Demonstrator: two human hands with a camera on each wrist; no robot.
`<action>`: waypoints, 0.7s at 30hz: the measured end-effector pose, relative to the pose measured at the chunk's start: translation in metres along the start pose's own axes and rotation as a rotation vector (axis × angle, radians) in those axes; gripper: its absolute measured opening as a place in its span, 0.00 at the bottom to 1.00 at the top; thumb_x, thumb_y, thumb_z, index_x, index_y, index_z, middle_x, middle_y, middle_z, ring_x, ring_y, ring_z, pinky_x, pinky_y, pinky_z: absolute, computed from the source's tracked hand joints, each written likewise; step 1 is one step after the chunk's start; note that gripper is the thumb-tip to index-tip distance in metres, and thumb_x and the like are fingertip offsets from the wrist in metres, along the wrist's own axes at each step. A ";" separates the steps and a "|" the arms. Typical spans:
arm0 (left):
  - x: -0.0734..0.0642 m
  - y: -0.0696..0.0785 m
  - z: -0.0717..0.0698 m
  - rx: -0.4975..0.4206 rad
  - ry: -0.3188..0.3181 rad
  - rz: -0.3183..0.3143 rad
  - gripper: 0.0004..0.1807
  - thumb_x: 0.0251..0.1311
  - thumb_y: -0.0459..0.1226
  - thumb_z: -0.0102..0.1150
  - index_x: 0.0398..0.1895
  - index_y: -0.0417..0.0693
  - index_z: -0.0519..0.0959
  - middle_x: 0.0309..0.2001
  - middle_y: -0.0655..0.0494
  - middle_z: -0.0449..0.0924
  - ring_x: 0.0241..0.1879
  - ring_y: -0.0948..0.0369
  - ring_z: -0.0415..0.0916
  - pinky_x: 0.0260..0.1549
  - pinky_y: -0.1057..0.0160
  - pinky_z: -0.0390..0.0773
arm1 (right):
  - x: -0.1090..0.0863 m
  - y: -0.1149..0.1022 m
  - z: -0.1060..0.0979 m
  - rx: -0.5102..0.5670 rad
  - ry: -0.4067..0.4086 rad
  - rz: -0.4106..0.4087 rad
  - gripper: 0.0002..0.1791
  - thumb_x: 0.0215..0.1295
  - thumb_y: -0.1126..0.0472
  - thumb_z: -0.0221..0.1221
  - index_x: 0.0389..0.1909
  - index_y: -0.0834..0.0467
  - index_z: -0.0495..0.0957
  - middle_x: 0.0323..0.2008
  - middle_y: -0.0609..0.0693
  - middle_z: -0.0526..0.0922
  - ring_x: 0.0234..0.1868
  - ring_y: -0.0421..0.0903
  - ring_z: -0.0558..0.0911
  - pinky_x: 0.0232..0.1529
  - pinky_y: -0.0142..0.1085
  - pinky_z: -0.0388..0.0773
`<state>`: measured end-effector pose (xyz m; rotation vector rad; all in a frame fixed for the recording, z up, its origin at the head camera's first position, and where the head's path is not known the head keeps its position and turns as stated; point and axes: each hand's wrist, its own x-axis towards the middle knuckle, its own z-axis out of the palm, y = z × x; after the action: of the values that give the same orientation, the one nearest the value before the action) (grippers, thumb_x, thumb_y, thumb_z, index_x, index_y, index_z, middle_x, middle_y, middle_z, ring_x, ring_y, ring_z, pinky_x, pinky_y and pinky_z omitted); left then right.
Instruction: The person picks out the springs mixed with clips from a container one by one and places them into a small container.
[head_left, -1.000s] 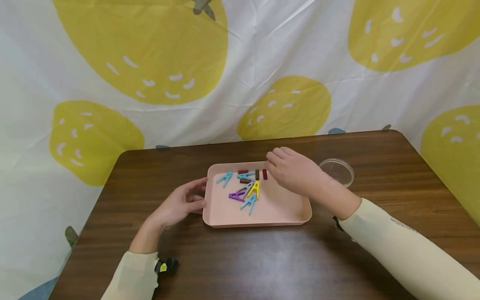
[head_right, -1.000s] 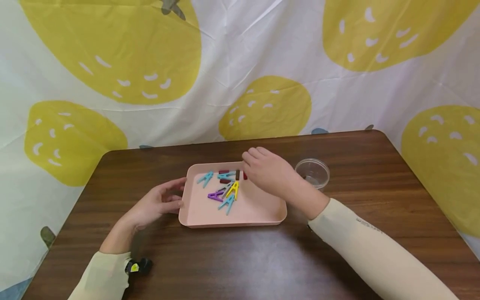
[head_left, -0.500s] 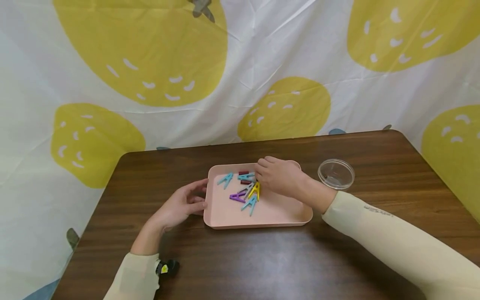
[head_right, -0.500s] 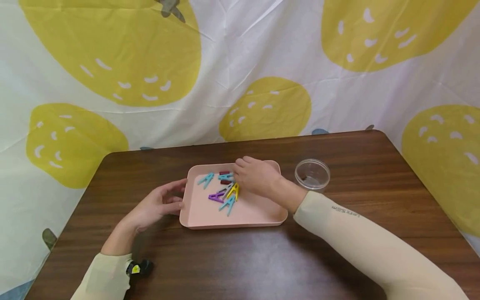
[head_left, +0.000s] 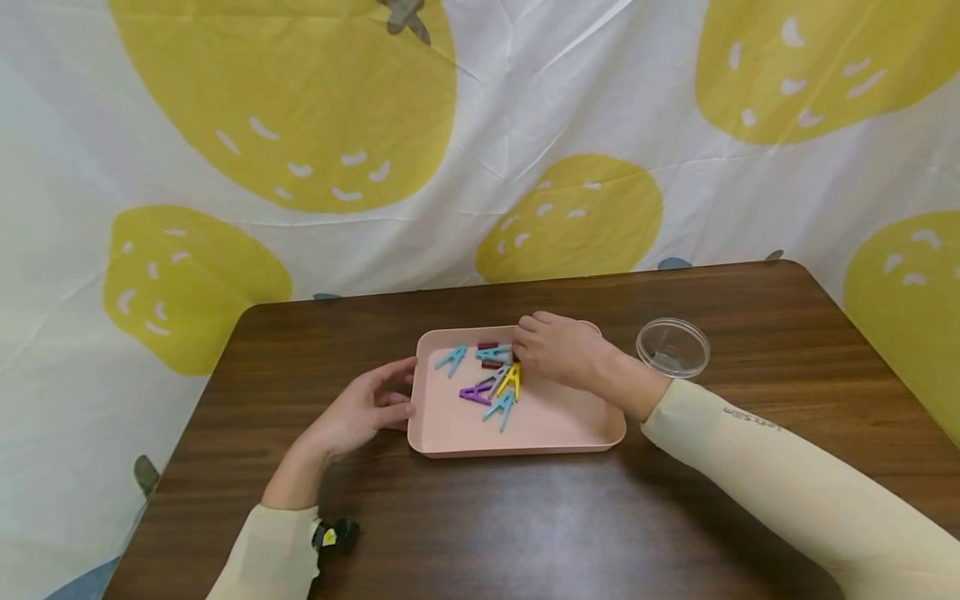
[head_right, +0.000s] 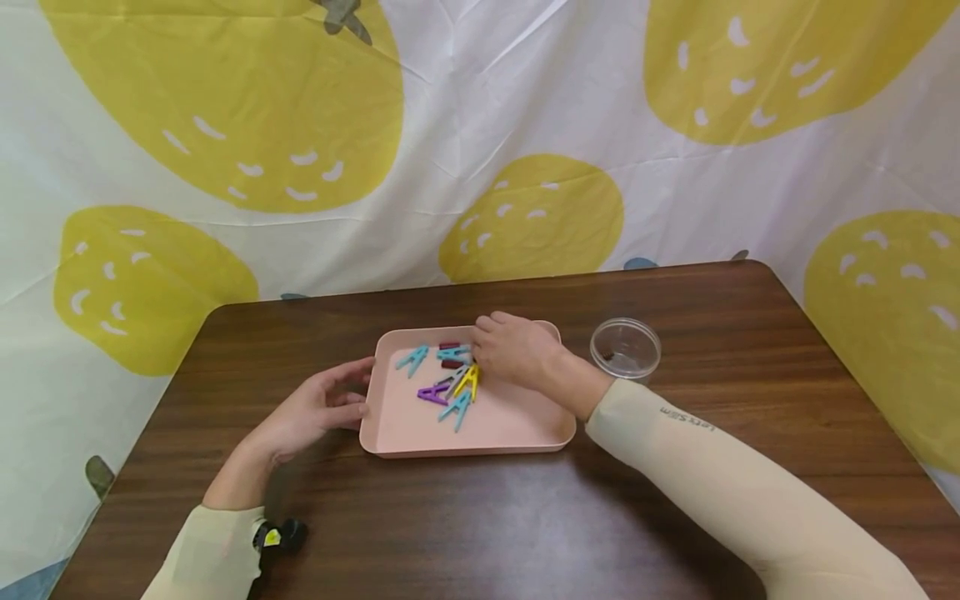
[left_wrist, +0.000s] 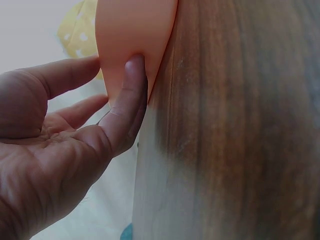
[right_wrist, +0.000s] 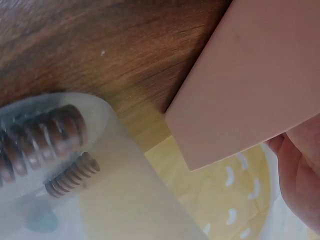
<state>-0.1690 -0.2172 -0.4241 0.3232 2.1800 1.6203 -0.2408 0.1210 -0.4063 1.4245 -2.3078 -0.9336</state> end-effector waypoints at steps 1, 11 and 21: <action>0.000 0.000 0.000 -0.001 0.001 -0.001 0.39 0.72 0.24 0.61 0.83 0.37 0.59 0.70 0.33 0.68 0.54 0.45 0.82 0.49 0.53 0.88 | 0.000 0.000 0.000 0.004 -0.002 -0.001 0.13 0.77 0.67 0.59 0.56 0.53 0.84 0.56 0.50 0.79 0.54 0.51 0.75 0.60 0.42 0.75; -0.001 0.002 0.001 0.001 0.007 -0.004 0.39 0.72 0.24 0.61 0.83 0.37 0.59 0.70 0.33 0.67 0.54 0.44 0.82 0.50 0.53 0.88 | 0.000 0.001 -0.001 0.045 -0.008 0.008 0.14 0.73 0.69 0.63 0.54 0.52 0.86 0.58 0.50 0.80 0.56 0.51 0.77 0.61 0.42 0.76; -0.001 0.001 0.000 0.013 0.002 -0.008 0.38 0.72 0.25 0.61 0.83 0.38 0.59 0.71 0.33 0.68 0.54 0.45 0.81 0.51 0.53 0.88 | -0.007 0.001 -0.008 0.062 0.059 0.020 0.10 0.74 0.63 0.66 0.52 0.55 0.87 0.54 0.50 0.82 0.53 0.51 0.76 0.58 0.42 0.76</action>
<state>-0.1682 -0.2170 -0.4235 0.3161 2.1906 1.6033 -0.2343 0.1240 -0.3985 1.4302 -2.3228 -0.8104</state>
